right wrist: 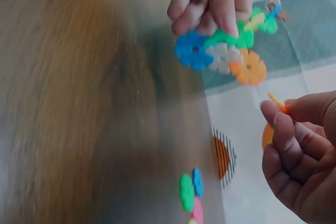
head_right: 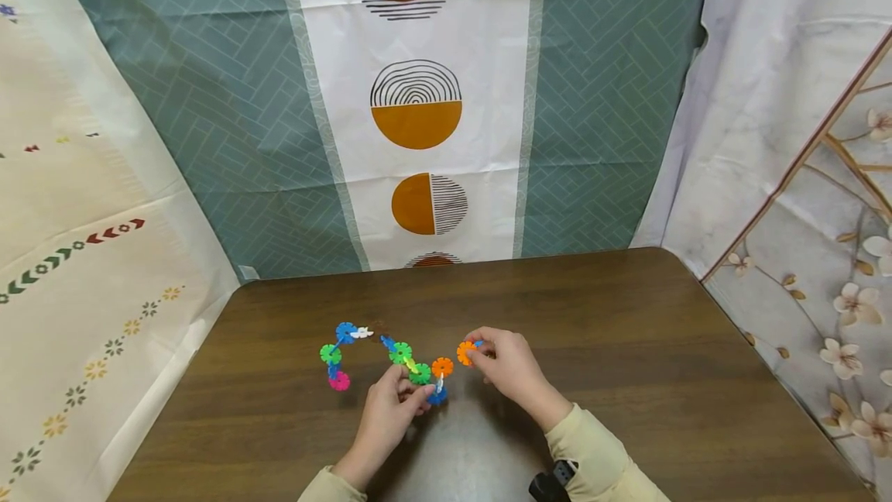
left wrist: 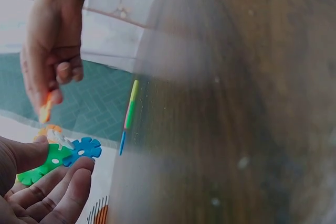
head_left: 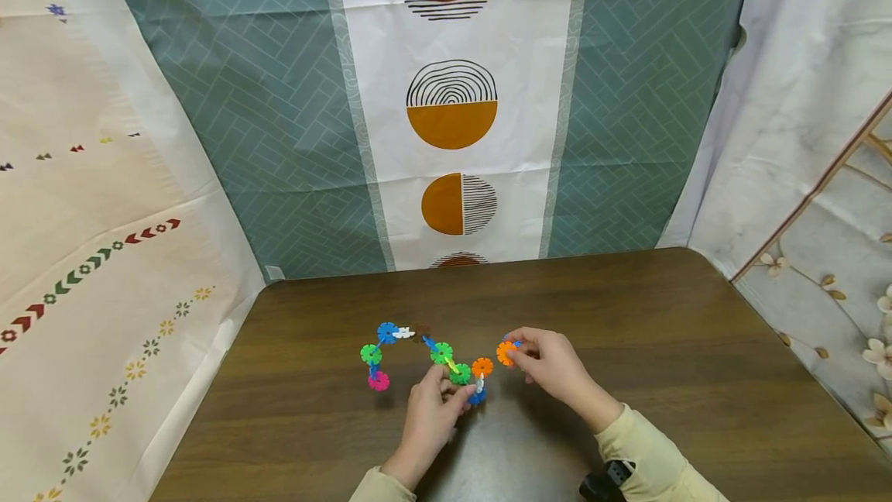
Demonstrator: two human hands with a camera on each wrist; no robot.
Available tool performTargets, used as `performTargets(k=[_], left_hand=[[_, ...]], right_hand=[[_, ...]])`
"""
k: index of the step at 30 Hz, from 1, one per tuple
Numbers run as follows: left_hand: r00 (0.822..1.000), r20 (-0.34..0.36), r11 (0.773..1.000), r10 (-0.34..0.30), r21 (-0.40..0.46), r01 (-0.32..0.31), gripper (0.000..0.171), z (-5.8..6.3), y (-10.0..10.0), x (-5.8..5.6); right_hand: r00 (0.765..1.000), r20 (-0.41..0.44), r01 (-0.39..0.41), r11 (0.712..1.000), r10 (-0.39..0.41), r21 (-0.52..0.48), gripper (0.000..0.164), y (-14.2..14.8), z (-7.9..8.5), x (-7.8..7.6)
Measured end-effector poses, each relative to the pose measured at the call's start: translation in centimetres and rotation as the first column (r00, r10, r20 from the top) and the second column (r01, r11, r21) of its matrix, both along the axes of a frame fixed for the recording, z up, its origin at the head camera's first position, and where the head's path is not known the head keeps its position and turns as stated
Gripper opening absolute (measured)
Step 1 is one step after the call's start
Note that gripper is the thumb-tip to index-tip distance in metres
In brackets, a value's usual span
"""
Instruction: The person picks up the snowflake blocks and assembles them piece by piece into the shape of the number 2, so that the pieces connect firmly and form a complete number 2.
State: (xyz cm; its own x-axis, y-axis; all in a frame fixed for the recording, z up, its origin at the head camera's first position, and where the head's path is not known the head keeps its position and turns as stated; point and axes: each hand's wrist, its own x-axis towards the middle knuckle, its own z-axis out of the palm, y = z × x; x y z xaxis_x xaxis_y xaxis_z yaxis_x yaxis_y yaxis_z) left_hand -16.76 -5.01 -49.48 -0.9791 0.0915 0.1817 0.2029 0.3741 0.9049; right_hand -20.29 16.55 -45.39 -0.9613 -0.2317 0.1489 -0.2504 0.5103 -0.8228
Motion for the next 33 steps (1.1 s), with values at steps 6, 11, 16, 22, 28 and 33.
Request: performTargets(k=[6, 11, 16, 22, 28, 33], left_hand=[[1.000, -0.015, 1.000, -0.015, -0.013, 0.015, 0.026, 0.0, 0.1, 0.1], [0.999, -0.026, 0.999, -0.019, -0.037, 0.018, 0.025, 0.0, 0.1, 0.2], [0.999, -0.049, 0.998, -0.018, -0.062, 0.015, 0.024, 0.0, 0.0, 0.2], [0.996, -0.092, 0.994, -0.017, -0.112, 0.007, 0.021, 0.1, 0.0, 0.3], [0.988, -0.151, 0.992, -0.017, -0.128, -0.002, 0.020, 0.1, 0.1, 0.4], [0.988, -0.151, 0.990, 0.000, -0.140, -0.022, 0.020, -0.1, 0.1, 0.4]], right_hand=[[0.999, -0.045, -0.004, 1.000, 0.004, 0.017, 0.016, -1.4, 0.6, 0.2], [0.997, -0.076, 0.003, 0.998, 0.002, 0.069, 0.015, -2.0, 0.9, 0.4], [0.995, -0.099, 0.017, 0.990, -0.003, 0.139, 0.016, -2.3, 1.3, 0.4], [0.980, -0.197, 0.053, 0.958, 0.003, 0.281, 0.014, -2.9, 1.7, 0.2], [0.994, -0.103, -0.022, 0.973, 0.047, 0.230, 0.011, -3.1, 2.0, 0.3], [0.995, 0.040, -0.096, 0.993, 0.093, 0.069, 0.016, -2.8, 1.5, 0.2]])
